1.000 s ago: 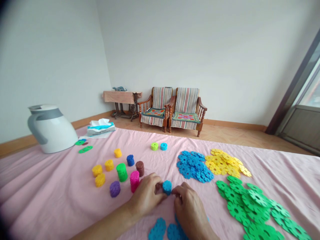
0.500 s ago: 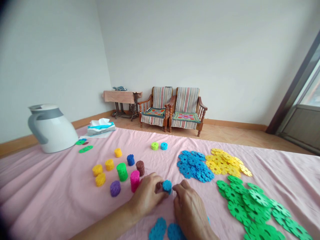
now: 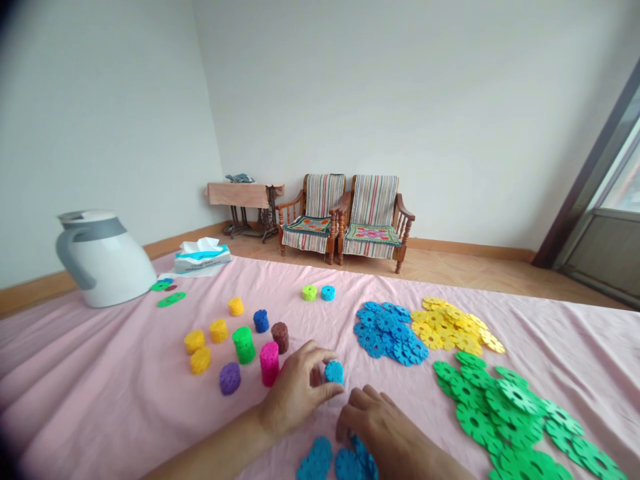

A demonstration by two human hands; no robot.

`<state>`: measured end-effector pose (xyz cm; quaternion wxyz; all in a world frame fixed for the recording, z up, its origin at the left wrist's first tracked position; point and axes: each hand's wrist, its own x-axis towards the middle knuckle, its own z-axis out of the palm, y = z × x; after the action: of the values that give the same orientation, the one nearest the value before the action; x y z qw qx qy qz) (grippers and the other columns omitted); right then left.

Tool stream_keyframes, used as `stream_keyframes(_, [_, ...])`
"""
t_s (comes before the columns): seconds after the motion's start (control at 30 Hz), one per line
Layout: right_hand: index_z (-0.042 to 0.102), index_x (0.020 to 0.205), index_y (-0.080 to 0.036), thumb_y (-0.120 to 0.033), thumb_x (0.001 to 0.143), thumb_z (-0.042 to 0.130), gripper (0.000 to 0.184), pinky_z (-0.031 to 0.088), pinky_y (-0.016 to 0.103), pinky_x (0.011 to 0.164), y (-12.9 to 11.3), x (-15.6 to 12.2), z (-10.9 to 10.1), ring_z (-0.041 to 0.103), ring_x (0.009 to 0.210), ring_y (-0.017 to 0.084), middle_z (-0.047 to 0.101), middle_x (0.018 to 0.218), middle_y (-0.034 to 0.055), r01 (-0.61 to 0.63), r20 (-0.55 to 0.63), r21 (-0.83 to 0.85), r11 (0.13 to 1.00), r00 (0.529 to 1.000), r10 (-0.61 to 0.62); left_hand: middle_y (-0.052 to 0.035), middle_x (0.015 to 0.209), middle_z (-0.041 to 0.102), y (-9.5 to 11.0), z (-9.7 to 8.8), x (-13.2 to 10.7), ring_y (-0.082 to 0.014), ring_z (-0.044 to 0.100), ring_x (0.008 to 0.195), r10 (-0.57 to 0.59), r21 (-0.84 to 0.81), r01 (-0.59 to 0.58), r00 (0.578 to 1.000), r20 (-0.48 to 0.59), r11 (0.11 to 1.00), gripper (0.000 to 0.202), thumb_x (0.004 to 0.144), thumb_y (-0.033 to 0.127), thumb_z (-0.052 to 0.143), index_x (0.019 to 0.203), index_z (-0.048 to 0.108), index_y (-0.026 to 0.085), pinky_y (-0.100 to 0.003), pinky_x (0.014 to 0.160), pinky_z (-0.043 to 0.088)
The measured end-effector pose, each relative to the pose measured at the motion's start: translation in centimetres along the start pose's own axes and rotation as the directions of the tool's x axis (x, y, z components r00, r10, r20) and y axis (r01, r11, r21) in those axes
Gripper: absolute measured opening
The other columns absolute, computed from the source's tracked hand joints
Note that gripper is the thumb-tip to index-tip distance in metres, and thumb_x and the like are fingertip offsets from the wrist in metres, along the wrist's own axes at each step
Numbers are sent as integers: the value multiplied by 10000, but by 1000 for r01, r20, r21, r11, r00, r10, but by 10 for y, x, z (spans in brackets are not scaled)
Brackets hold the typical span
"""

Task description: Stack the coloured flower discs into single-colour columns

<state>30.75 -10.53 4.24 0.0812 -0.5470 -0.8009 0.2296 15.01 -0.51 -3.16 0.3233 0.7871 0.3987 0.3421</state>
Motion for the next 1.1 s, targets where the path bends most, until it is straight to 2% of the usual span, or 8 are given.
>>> stream_keyframes(0.2, [666, 946, -225, -35, 563, 550, 443, 429, 320, 882, 6, 6, 13, 571, 996, 221, 648, 1043, 62, 9, -22, -8, 1000, 1000, -9, 9, 821, 577, -2, 1, 1, -144, 572, 694, 24, -17, -24, 1000, 4, 1000, 279, 648, 214, 803, 903, 690, 205, -241, 642, 442])
stream_keyframes(0.4, [623, 930, -211, -87, 639, 533, 329, 456, 271, 789, 19, 13, 19, 590, 871, 168, 642, 932, 35, 7, -184, 102, 995, 983, 12, 0, 859, 595, -4, 3, 1, -134, 574, 656, -31, -87, 29, 999, -19, 996, 328, 633, 224, 801, 927, 660, 182, -232, 605, 445])
stream_keyframes(0.47, [603, 921, -204, -124, 692, 519, 257, 463, 264, 725, 25, 21, 24, 593, 788, 153, 629, 852, 21, -22, -310, 146, 989, 948, 67, -4, 841, 592, -4, 3, 0, -132, 569, 640, -35, -93, 34, 999, -1, 995, 261, 666, 247, 772, 893, 664, 176, -226, 577, 435])
stream_keyframes(0.53, [594, 926, -202, -172, 733, 520, 209, 458, 266, 670, 32, 32, 32, 584, 719, 147, 616, 799, 13, -27, -462, 182, 983, 880, 110, -8, 813, 585, -4, 2, 0, -135, 565, 637, -22, -82, 23, 1000, 11, 996, 214, 697, 278, 744, 868, 672, 171, -224, 565, 425])
stream_keyframes(0.63, [589, 972, -190, -219, 760, 533, 222, 442, 260, 603, 41, 49, 45, 570, 648, 139, 619, 784, 17, -4, -576, 280, 960, 800, 171, -14, 781, 578, -3, 2, 0, -138, 559, 627, -13, -67, 14, 1000, 9, 998, 233, 716, 345, 727, 852, 679, 162, -227, 558, 418])
stream_keyframes(0.73, [605, 979, -183, -225, 743, 563, 243, 441, 259, 596, 48, 61, 54, 570, 650, 137, 625, 821, 28, 28, -606, 333, 943, 772, 191, -16, 789, 581, -2, 3, 0, -136, 562, 629, -3, -72, 4, 1000, 6, 997, 206, 734, 335, 702, 852, 684, 168, -223, 556, 416])
stream_keyframes(0.93, [641, 928, -182, -280, 710, 616, 240, 460, 285, 642, 53, 68, 57, 578, 683, 155, 632, 826, 31, 22, -577, 400, 916, 783, 232, -5, 794, 582, -1, 2, 0, -136, 560, 652, 21, -39, -21, 1000, -3, 999, 145, 698, 175, 668, 842, 683, 177, -224, 569, 407])
stream_keyframes(1.1, [653, 943, -175, -311, 707, 618, 275, 458, 288, 629, 51, 65, 49, 578, 663, 153, 656, 844, 43, 39, -561, 445, 894, 791, 245, -7, 799, 583, -2, 2, 0, -132, 556, 641, 2, -41, -2, 1000, 2, 999, 142, 707, 197, 674, 846, 678, 172, -226, 564, 408])
